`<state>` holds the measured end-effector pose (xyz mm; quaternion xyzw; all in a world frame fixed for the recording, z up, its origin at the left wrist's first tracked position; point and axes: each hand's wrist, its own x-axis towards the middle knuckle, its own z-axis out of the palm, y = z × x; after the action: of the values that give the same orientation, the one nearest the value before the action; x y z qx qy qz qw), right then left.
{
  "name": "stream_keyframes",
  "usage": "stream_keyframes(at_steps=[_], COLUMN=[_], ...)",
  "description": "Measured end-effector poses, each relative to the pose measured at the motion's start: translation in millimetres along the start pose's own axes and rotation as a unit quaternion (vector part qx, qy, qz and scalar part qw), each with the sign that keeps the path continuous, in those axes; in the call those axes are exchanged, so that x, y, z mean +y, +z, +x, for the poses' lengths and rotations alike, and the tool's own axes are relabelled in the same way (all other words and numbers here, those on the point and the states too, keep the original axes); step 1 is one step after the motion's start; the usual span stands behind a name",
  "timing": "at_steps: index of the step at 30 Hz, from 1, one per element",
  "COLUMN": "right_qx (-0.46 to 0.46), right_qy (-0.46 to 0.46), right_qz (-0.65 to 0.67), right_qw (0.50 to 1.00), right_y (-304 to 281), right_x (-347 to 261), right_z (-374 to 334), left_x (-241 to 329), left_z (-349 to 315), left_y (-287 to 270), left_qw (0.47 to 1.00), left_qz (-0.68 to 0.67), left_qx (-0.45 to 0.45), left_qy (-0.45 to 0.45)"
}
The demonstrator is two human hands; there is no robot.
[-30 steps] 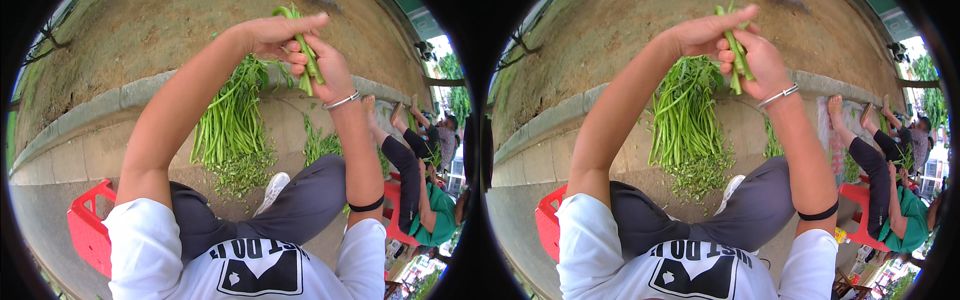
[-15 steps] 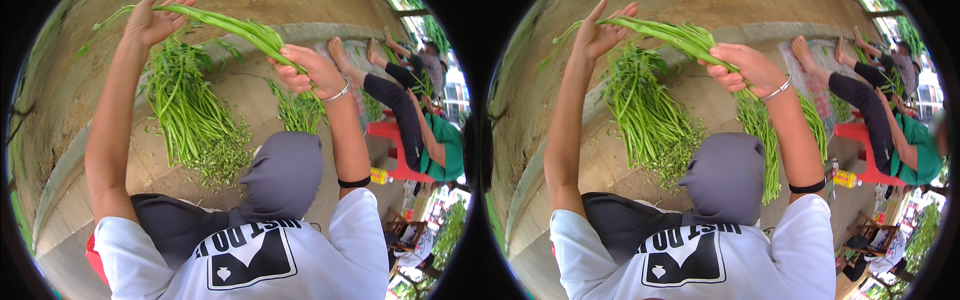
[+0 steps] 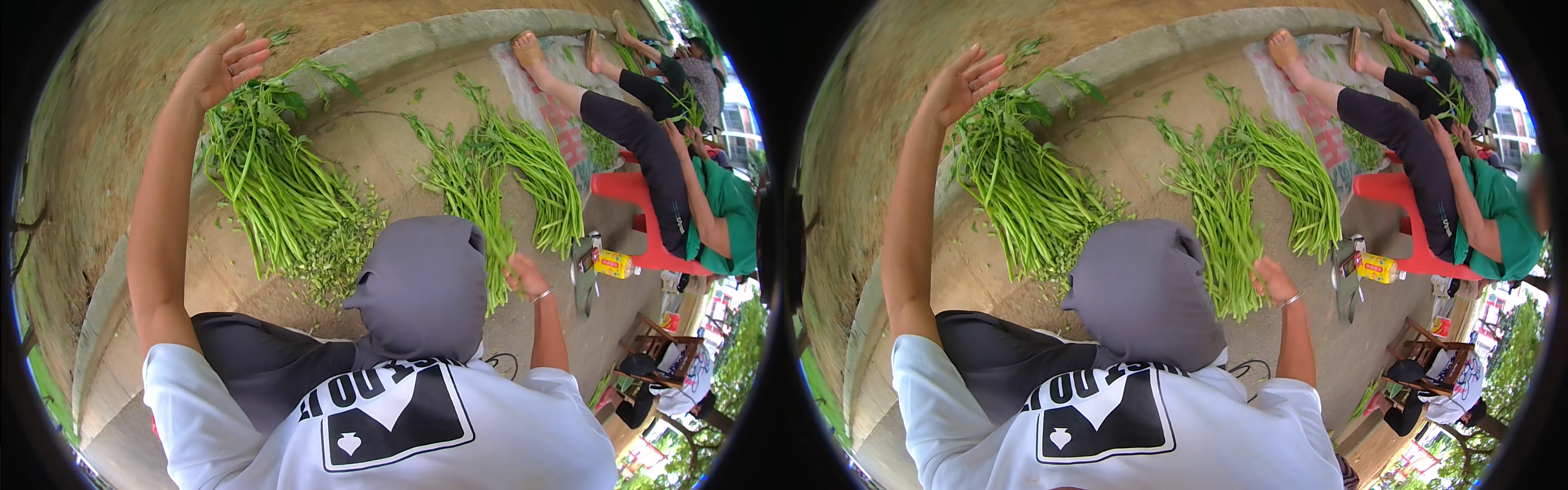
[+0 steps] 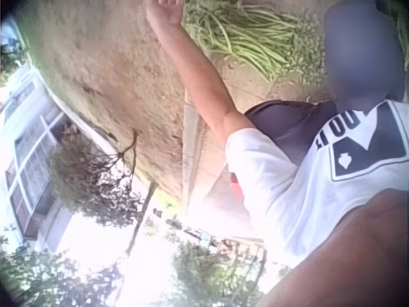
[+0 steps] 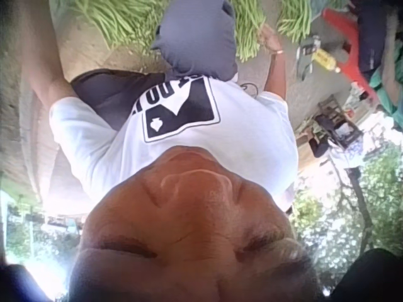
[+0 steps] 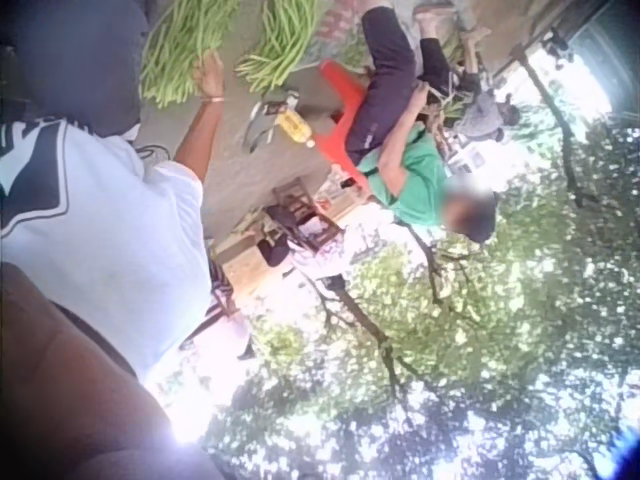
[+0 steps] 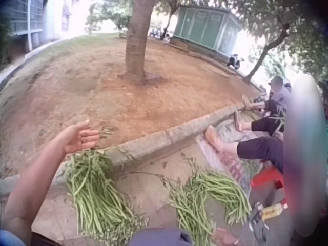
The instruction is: The person picks through a bunch of green leafy vegetables by hand, breaking off stems and separating the edible parts into a pile on the ground.
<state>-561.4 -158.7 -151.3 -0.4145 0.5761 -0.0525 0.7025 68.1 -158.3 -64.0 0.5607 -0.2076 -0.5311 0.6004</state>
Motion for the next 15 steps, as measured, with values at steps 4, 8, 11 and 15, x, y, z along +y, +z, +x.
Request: stream_keyframes(at_steps=[4,8,11,15], right_qx=[0.076,0.155,0.181,0.196], right_qy=[-0.005,-0.107,-0.189,-0.095], right_qz=[-0.049,-0.223,-0.491,-0.466], right_qw=[0.996,0.956,0.831,0.858], right_y=[-4,-3,-12,2], right_x=[65,87,108,117], right_z=[-9,-21,-14,-2], left_x=[0,4,7,12], left_z=[-4,-10,-16,-21], left_y=[1,-2,-8,-28], left_qw=[0.999,0.996,0.993,0.994], left_qz=[0.045,0.086,0.112,0.104], left_qx=[0.019,0.026,0.025,0.034], left_qy=[-0.023,-0.024,-0.009,0.009])
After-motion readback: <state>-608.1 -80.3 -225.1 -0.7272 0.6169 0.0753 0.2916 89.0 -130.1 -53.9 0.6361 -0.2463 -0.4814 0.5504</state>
